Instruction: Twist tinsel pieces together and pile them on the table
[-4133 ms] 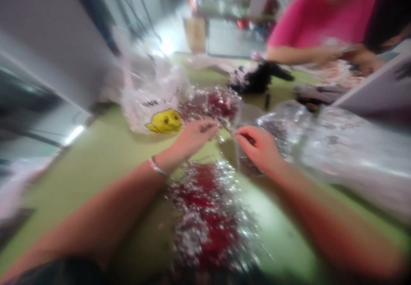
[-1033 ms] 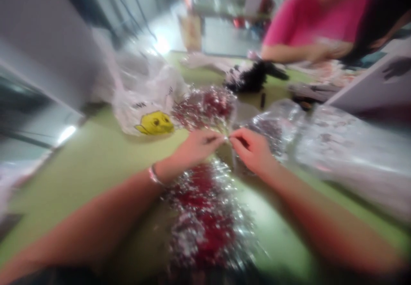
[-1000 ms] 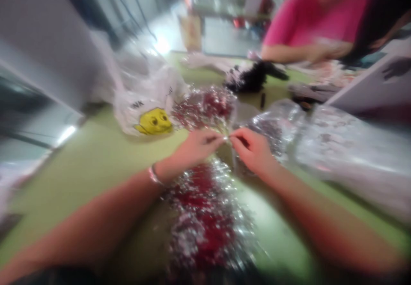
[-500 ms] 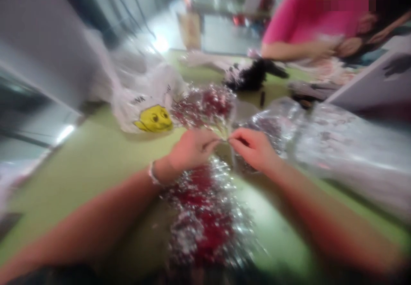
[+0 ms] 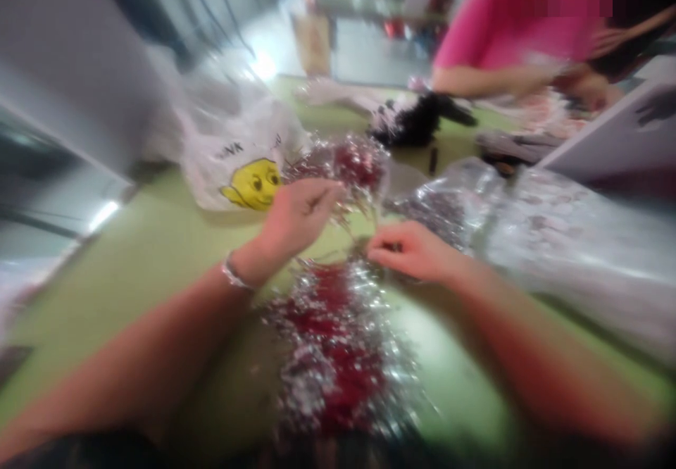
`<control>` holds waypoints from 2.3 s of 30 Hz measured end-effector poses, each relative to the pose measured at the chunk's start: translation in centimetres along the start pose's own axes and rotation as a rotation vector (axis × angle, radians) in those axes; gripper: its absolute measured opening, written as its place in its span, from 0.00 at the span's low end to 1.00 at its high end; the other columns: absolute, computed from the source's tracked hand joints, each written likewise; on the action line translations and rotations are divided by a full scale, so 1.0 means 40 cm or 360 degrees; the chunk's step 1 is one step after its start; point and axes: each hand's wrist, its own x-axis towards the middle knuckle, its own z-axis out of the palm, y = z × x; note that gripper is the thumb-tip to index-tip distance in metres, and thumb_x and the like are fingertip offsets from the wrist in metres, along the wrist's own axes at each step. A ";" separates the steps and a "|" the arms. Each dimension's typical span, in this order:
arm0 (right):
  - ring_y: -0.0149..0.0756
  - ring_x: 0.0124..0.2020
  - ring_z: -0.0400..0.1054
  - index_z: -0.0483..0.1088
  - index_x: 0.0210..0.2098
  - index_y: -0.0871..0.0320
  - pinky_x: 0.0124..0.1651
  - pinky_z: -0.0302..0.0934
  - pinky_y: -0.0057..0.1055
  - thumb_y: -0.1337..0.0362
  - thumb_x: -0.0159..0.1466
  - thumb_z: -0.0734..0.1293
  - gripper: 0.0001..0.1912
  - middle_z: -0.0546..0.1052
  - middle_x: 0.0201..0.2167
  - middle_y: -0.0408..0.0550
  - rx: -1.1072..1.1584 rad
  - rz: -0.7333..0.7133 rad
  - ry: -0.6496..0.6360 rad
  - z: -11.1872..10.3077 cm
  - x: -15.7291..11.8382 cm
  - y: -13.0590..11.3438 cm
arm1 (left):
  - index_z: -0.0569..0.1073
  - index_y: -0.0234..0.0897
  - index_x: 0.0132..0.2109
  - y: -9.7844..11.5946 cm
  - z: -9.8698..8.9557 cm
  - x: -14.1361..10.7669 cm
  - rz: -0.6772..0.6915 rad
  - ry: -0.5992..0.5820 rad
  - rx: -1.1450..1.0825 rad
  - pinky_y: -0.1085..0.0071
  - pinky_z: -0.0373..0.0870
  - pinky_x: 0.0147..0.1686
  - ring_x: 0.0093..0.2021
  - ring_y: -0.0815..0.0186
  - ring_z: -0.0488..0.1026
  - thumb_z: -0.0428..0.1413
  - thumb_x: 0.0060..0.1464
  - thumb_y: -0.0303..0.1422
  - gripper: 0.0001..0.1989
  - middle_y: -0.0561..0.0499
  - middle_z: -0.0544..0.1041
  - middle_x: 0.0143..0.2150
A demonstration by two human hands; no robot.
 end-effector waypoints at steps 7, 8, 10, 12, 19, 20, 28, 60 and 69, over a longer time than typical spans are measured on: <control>0.36 0.31 0.65 0.73 0.30 0.54 0.30 0.53 0.33 0.64 0.57 0.69 0.02 0.72 0.30 0.47 -0.0919 0.0085 -0.0223 -0.044 -0.023 0.055 | 0.71 0.35 0.26 0.003 0.030 -0.009 -0.0287 -0.0577 -0.0165 0.73 0.61 0.29 0.27 0.71 0.65 0.50 0.61 0.38 0.18 0.54 0.72 0.25; 0.36 0.30 0.64 0.72 0.30 0.54 0.28 0.52 0.32 0.64 0.57 0.70 0.02 0.72 0.30 0.47 -0.0983 0.0095 -0.0231 -0.041 -0.024 0.058 | 0.71 0.35 0.26 0.001 0.031 -0.009 -0.0321 -0.0573 -0.0174 0.73 0.61 0.29 0.27 0.71 0.65 0.51 0.61 0.38 0.17 0.54 0.72 0.25; 0.36 0.30 0.63 0.70 0.29 0.55 0.27 0.50 0.32 0.65 0.58 0.68 0.02 0.71 0.30 0.47 -0.1046 0.0101 -0.0184 -0.029 -0.021 0.061 | 0.74 0.35 0.28 -0.006 0.029 -0.007 -0.0380 -0.0543 -0.0180 0.72 0.62 0.30 0.28 0.70 0.67 0.51 0.60 0.39 0.16 0.54 0.73 0.26; 0.36 0.30 0.63 0.69 0.29 0.55 0.28 0.50 0.33 0.66 0.60 0.67 0.03 0.70 0.31 0.49 -0.1065 0.0113 -0.0095 -0.017 -0.013 0.063 | 0.75 0.35 0.30 -0.014 0.027 -0.005 -0.0431 -0.0502 -0.0183 0.72 0.63 0.31 0.28 0.70 0.67 0.51 0.60 0.39 0.16 0.54 0.74 0.26; 0.37 0.32 0.66 0.70 0.32 0.58 0.32 0.53 0.33 0.66 0.64 0.63 0.06 0.72 0.33 0.52 -0.1092 0.0291 -0.0005 0.000 0.008 0.071 | 0.79 0.37 0.38 0.001 0.031 -0.010 -0.0471 -0.0565 -0.0303 0.70 0.69 0.38 0.36 0.67 0.75 0.52 0.61 0.41 0.15 0.50 0.81 0.37; 0.37 0.32 0.66 0.70 0.33 0.58 0.32 0.53 0.32 0.65 0.64 0.62 0.06 0.72 0.33 0.52 -0.1107 0.0304 0.0002 0.002 0.008 0.071 | 0.79 0.37 0.38 0.005 0.031 -0.011 -0.0470 -0.0570 -0.0327 0.71 0.69 0.38 0.36 0.67 0.75 0.52 0.61 0.40 0.14 0.50 0.82 0.38; 0.36 0.28 0.64 0.71 0.32 0.61 0.28 0.46 0.34 0.72 0.63 0.58 0.10 0.72 0.32 0.54 -0.1403 0.0284 0.0130 0.040 0.008 0.062 | 0.79 0.37 0.36 0.006 0.031 -0.011 -0.0450 -0.0571 -0.0272 0.71 0.69 0.35 0.33 0.67 0.75 0.52 0.60 0.39 0.14 0.50 0.81 0.35; 0.29 0.23 0.65 0.68 0.19 0.56 0.32 0.58 0.30 0.65 0.63 0.64 0.15 0.73 0.19 0.41 0.0027 0.0260 0.0211 0.018 0.000 -0.019 | 0.75 0.38 0.37 0.046 0.012 -0.022 0.0379 -0.0930 0.0452 0.72 0.57 0.28 0.31 0.68 0.68 0.49 0.61 0.33 0.10 0.50 0.76 0.32; 0.33 0.29 0.66 0.73 0.28 0.55 0.36 0.59 0.32 0.59 0.67 0.60 0.16 0.73 0.27 0.44 -0.0312 -0.0110 -0.0053 -0.035 -0.005 0.024 | 0.71 0.36 0.41 0.041 -0.033 0.034 -0.0517 -0.0704 -0.0276 0.69 0.64 0.31 0.33 0.66 0.66 0.48 0.60 0.45 0.16 0.47 0.73 0.35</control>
